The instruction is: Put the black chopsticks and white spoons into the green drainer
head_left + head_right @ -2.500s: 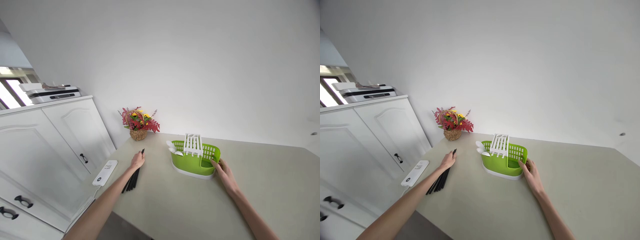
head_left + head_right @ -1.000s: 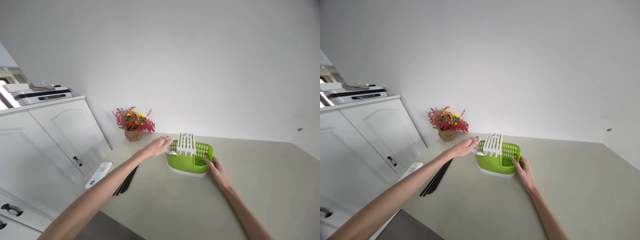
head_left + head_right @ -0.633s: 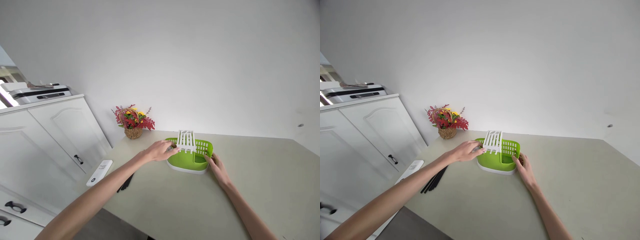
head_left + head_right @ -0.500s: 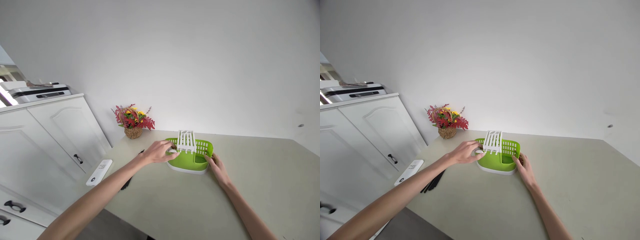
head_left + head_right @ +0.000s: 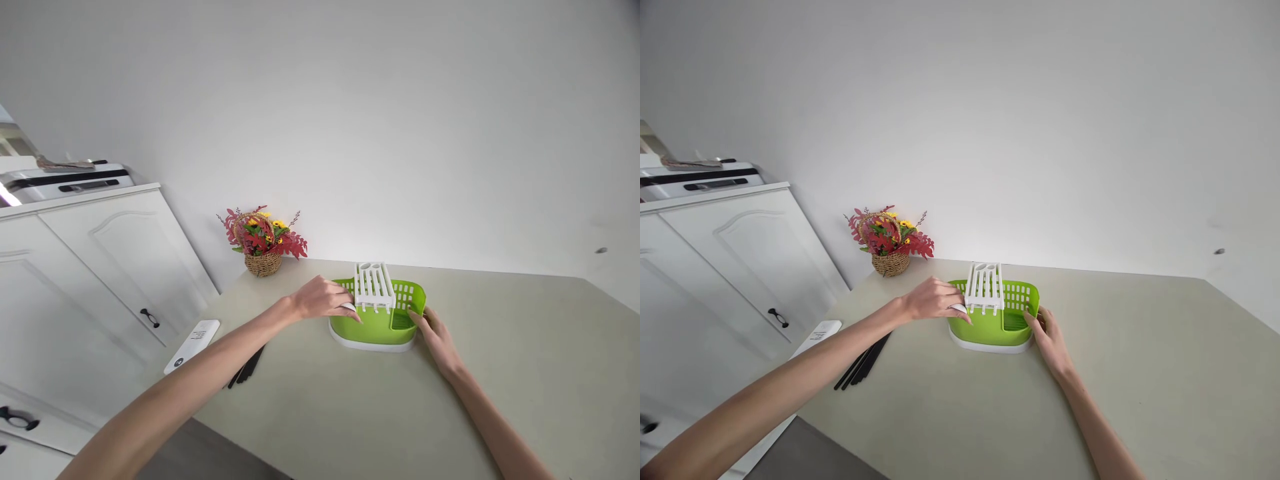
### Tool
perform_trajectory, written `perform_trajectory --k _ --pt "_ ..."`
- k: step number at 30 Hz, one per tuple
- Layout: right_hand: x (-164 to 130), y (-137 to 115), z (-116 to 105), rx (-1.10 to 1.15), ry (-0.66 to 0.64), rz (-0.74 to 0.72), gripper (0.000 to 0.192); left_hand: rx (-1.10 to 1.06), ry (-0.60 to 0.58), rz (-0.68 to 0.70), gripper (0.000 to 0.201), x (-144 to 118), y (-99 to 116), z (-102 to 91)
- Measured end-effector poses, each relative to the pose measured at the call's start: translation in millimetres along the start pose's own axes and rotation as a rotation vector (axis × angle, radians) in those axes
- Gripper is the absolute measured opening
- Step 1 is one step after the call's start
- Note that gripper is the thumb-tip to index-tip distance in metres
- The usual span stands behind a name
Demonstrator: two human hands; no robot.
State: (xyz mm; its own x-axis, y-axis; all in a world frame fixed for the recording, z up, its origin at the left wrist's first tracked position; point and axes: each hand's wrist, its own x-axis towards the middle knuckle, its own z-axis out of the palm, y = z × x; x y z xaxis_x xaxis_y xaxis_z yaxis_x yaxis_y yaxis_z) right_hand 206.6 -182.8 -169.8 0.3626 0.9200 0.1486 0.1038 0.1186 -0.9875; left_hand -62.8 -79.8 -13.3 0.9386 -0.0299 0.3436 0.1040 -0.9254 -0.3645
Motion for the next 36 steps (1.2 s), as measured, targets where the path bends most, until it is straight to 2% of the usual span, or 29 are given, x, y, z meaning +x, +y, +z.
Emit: perform_trajectory --k 4,11,14,20,26,32,36 --pt "-0.8 0.0 -1.0 -0.033 -0.008 -0.003 0.054 0.088 0.030 0.064 0.043 1.4 0.8 -9.0" --pt "-1.9 2.4 -1.2 -0.053 -0.020 -0.018 0.056 0.184 -0.035 0.060 0.042 0.2 3.1 -37.1" --pt "-1.9 2.4 -1.6 -0.066 -0.019 -0.016 0.054 0.175 -0.015 0.028 0.044 5.6 3.1 -51.0" --pt "-2.9 1.2 -2.7 -0.085 -0.028 -0.010 0.052 0.057 0.084 -0.259 0.049 20.4 -14.3 -62.2" --pt "-1.6 2.2 -1.7 -0.066 -0.024 -0.021 0.053 0.050 0.096 -0.500 0.056 19.3 -27.3 -48.4" --pt "-0.3 3.1 -0.9 -0.042 -0.022 -0.034 0.055 -0.049 0.120 -0.757 0.057 12.8 -40.5 -39.1" --pt "-0.1 3.7 -0.8 -0.028 -0.021 -0.039 0.055 -0.114 0.177 -0.857 0.056 6.5 -50.9 -33.9"
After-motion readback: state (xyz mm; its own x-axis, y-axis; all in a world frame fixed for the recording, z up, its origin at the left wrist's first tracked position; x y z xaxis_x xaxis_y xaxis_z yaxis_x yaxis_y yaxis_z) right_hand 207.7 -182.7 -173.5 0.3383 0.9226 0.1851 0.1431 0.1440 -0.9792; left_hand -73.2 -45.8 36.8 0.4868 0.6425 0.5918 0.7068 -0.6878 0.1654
